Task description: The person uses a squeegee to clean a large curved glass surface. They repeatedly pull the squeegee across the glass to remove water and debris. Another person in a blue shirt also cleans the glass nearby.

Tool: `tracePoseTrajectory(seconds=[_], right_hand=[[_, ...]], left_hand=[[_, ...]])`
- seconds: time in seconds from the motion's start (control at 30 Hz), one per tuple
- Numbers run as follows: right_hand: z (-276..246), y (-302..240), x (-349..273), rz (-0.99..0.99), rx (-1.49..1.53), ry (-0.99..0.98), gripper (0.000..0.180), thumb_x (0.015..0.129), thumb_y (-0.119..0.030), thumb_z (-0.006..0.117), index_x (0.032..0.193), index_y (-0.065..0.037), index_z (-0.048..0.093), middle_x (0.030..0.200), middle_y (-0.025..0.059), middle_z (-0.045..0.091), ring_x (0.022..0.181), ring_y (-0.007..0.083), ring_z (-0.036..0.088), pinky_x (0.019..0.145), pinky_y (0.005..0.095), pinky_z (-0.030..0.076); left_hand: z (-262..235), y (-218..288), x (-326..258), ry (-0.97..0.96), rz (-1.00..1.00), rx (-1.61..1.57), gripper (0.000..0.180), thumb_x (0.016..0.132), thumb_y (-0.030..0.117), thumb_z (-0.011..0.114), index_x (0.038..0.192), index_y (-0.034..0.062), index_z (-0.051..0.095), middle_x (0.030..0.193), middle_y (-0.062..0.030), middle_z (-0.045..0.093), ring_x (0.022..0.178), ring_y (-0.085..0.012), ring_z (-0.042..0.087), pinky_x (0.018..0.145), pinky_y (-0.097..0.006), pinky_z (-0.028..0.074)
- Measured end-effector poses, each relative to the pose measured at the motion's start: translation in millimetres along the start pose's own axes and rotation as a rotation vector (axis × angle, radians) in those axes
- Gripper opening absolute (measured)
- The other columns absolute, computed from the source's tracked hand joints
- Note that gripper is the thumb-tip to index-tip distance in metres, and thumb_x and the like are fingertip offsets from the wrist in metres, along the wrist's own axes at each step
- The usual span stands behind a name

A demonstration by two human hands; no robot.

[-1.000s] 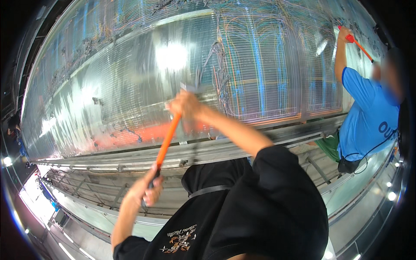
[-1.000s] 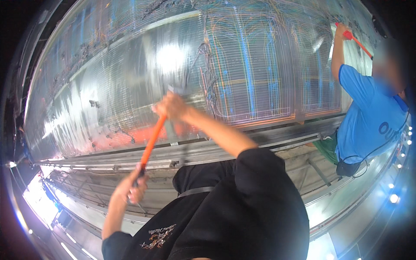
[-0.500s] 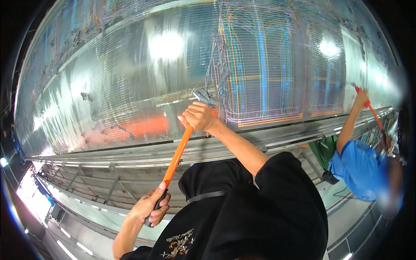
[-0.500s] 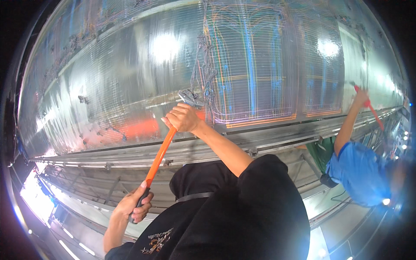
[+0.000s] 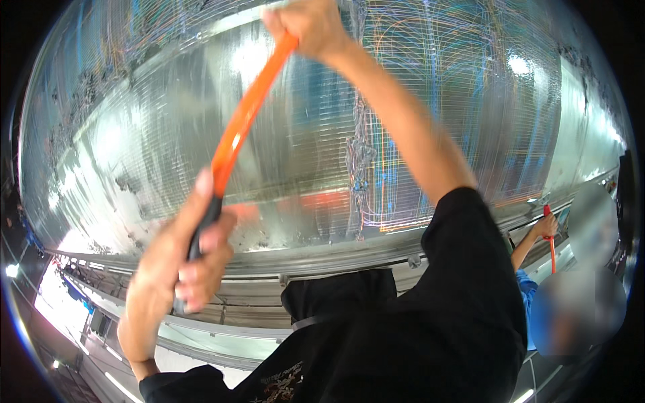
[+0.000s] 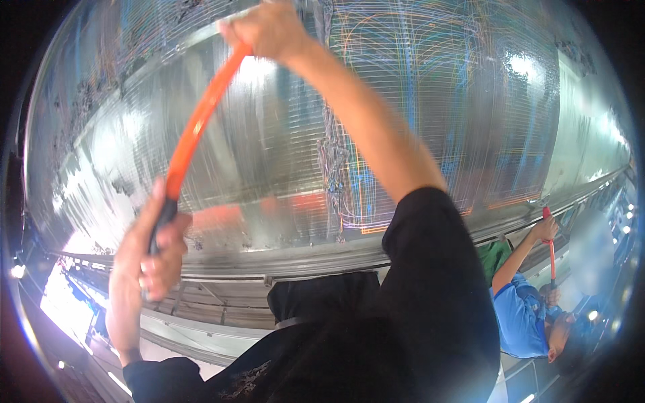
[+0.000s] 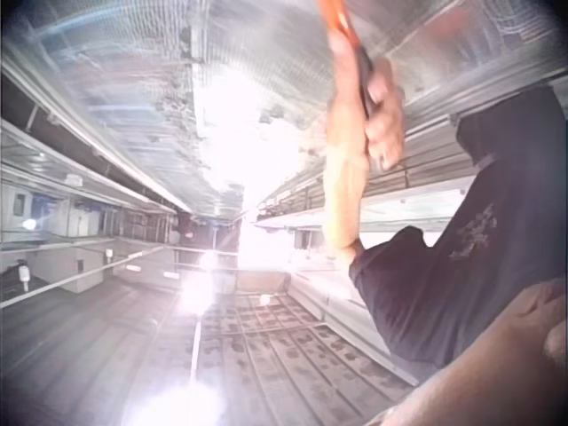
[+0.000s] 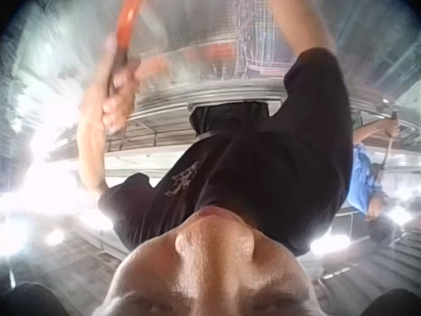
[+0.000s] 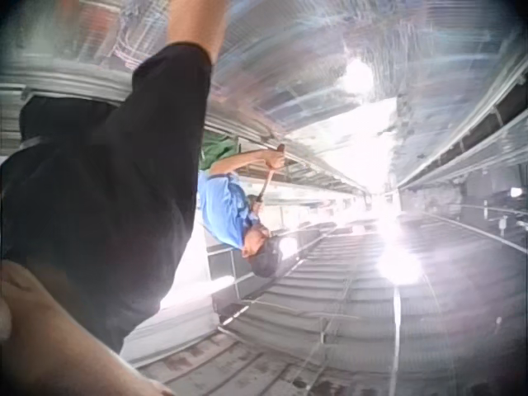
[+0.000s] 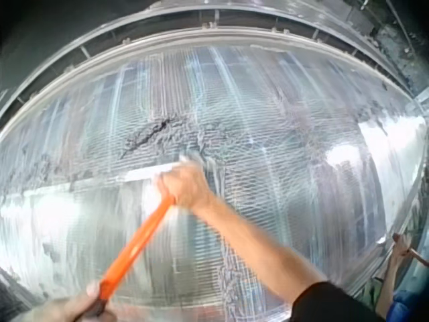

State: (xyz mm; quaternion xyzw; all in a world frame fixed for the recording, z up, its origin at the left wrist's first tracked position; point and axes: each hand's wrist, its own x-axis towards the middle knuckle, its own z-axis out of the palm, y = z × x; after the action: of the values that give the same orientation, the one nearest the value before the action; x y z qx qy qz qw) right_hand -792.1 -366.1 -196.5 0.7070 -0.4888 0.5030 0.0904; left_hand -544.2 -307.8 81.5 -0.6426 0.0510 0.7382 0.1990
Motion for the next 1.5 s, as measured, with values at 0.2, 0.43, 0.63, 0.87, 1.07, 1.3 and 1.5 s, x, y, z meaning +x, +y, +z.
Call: tracePoseTrajectory(seconds=[0.2,0.43,0.63,0.87,1.07,1.3,1.5], right_hand=[[-2,35,36,0.079,0.024,-0.168,0.049,0.1,-0.031,0.057,0.056,-0.011,0.056,0.052,0.0118,0.057,0.048,0.0335,0.059,0.051,0.0447,0.047],[-43,-216,-90,0.186,0.107,-0.272,0.041,0.091,-0.026,0.069,0.057,-0.015,0.05,0.055,0.0037,0.052,0.054,0.0233,0.053,0.058,0.0388,0.042],[-119,-421,-207,0.318,0.183,-0.323,0.035,0.085,-0.022,0.076,0.06,-0.012,0.054,0.057,0.0019,0.05,0.055,0.0197,0.051,0.057,0.0362,0.039],[-150,-394,-212,0.331,0.195,-0.264,0.031,0.083,-0.015,0.073,0.06,-0.01,0.052,0.057,0.0032,0.05,0.051,0.0215,0.05,0.051,0.0358,0.037],[-112,-290,-159,0.3,0.175,-0.091,0.032,0.083,-0.011,0.07,0.057,-0.009,0.05,0.052,0.0053,0.049,0.046,0.0224,0.049,0.045,0.0356,0.036],[-19,-85,-37,0.08,0.019,0.087,0.051,0.092,-0.033,0.067,0.047,-0.018,0.049,0.044,0.0025,0.051,0.041,0.023,0.055,0.046,0.0402,0.045],[-6,73,27,0.054,0.065,-0.025,0.046,0.099,-0.028,0.059,0.056,-0.009,0.056,0.054,0.0125,0.059,0.049,0.0347,0.059,0.051,0.0463,0.047]], left_hand=[[-7,30,19,-0.247,0.222,-0.071,0.061,0.103,0.067,0.034,0.069,0.0174,0.039,0.039,0.0037,0.031,0.022,-0.0092,0.028,0.018,-0.028,0.022],[-67,-191,-6,-0.116,-0.056,0.027,0.063,0.097,0.074,0.045,0.069,0.0168,0.039,0.044,0.005,0.032,0.028,-0.0074,0.026,0.026,-0.028,0.023],[-100,-389,2,-0.071,-0.183,0.098,0.062,0.098,0.07,0.048,0.071,0.0141,0.042,0.048,0.0031,0.036,0.033,-0.0068,0.03,0.03,-0.026,0.026],[-70,-373,8,-0.107,-0.124,0.2,0.062,0.101,0.066,0.046,0.07,0.0128,0.04,0.048,0.0024,0.036,0.032,-0.0076,0.032,0.029,-0.026,0.03],[-44,-239,-21,-0.127,-0.143,0.247,0.063,0.102,0.067,0.042,0.069,0.0126,0.039,0.046,0.0029,0.031,0.031,-0.0097,0.031,0.03,-0.029,0.033],[11,-76,-6,0.067,0.0,0.066,0.067,0.097,0.076,0.039,0.064,0.0185,0.036,0.04,0.0022,0.027,0.025,-0.0087,0.022,0.021,-0.029,0.02],[36,43,26,-0.284,0.175,-0.086,0.068,0.098,0.075,0.036,0.061,0.0185,0.033,0.039,0.0044,0.027,0.023,-0.0083,0.022,0.019,-0.027,0.025]])
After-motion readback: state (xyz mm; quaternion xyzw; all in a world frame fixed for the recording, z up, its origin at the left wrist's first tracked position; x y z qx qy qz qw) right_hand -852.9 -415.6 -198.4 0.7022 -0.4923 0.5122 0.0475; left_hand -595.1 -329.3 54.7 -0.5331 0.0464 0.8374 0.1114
